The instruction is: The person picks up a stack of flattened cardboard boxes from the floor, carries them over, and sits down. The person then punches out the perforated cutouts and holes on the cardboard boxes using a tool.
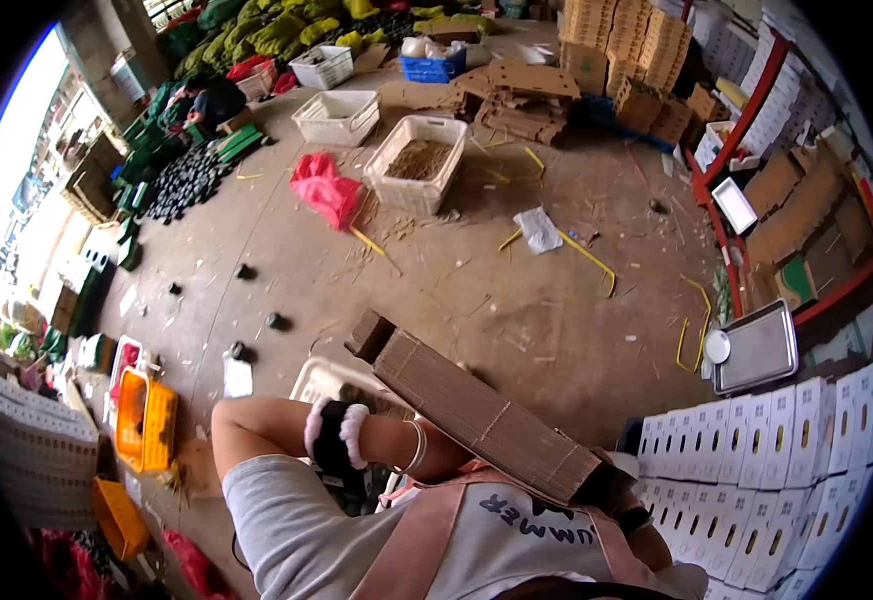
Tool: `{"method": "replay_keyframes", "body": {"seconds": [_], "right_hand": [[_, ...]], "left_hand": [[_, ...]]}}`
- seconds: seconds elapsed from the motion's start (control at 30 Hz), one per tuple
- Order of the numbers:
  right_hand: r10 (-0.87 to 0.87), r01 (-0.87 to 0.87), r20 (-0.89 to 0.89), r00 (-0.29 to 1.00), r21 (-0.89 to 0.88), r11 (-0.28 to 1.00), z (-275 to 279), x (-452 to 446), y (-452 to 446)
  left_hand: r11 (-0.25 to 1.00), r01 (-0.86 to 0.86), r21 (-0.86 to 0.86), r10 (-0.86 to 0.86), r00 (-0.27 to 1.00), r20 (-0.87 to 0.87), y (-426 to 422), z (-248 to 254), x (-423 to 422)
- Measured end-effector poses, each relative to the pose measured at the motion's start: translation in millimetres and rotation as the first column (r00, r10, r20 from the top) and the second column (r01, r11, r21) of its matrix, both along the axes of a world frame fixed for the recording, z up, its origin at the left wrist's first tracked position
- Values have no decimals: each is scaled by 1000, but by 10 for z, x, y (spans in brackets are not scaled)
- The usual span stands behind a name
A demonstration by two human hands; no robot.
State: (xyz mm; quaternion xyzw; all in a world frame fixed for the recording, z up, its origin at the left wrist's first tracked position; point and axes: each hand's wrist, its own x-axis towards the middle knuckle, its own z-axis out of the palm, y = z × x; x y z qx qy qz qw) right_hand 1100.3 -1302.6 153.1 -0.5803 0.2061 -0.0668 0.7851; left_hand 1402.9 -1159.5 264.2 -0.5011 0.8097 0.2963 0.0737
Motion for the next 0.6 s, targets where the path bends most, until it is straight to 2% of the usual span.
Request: {"method": "replay_keyframes", "body": {"seconds": [0.07, 0.1, 0.2, 0.23, 0.27, 0.3, 0.33, 0.4, 0.43, 0.47, 0.5, 0.53, 0.6], "right_hand": [[-20, 15, -76, 997, -55, 998, 176, 396, -271], [5, -38, -197, 980, -167, 985, 364, 675, -415], [129, -133, -168, 977, -11, 991, 101, 1144, -924], [85, -37, -81, 993, 474, 880, 103, 1383, -1086], [6, 24, -32, 999, 848, 530, 150, 1681, -1264], [47, 82, -164, 985, 694, 715, 354, 1972, -1359], [65, 141, -259, 964, 700, 700, 420, 2283, -1493], [114, 260, -443, 889, 695, 670, 455, 2778, -1652], [259, 73, -232, 938, 859, 507, 374, 2949, -1692], [356, -122, 5, 934, 944, 305, 257, 3201, -1785], [378, -47, -171, 910, 863, 504, 91, 3335, -1872], [383, 4, -353, 854, 741, 672, -74, 3468, -1959], [482, -123, -248, 841, 778, 616, -697, 3835, -2203]], "left_hand": [[991, 133, -19, -129, 982, 138, -359, -322, 387], [990, -48, 135, 54, 998, -39, -515, -213, 601], [989, -129, 77, 135, 988, -74, -685, -55, 1057], [975, -47, 219, 44, 999, 15, -795, 55, 1159], [967, -167, 193, 187, 978, -94, -827, 93, 1336], [939, -292, 181, 326, 924, -201, -783, 107, 1475], [890, -417, 185, 455, 837, -304, -765, 126, 1599], [879, -409, 244, 446, 887, -120, -791, 357, 1789], [870, -415, 268, 438, 898, -31, -835, 473, 1843], [859, -426, 283, 429, 902, 55, -920, 524, 1951], [797, -570, 200, 596, 797, -98, -838, 299, 2003], [680, -694, 237, 732, 629, -261, -791, 57, 2039], [495, -736, 462, 865, 370, -338, -1000, 373, 2228]]}}
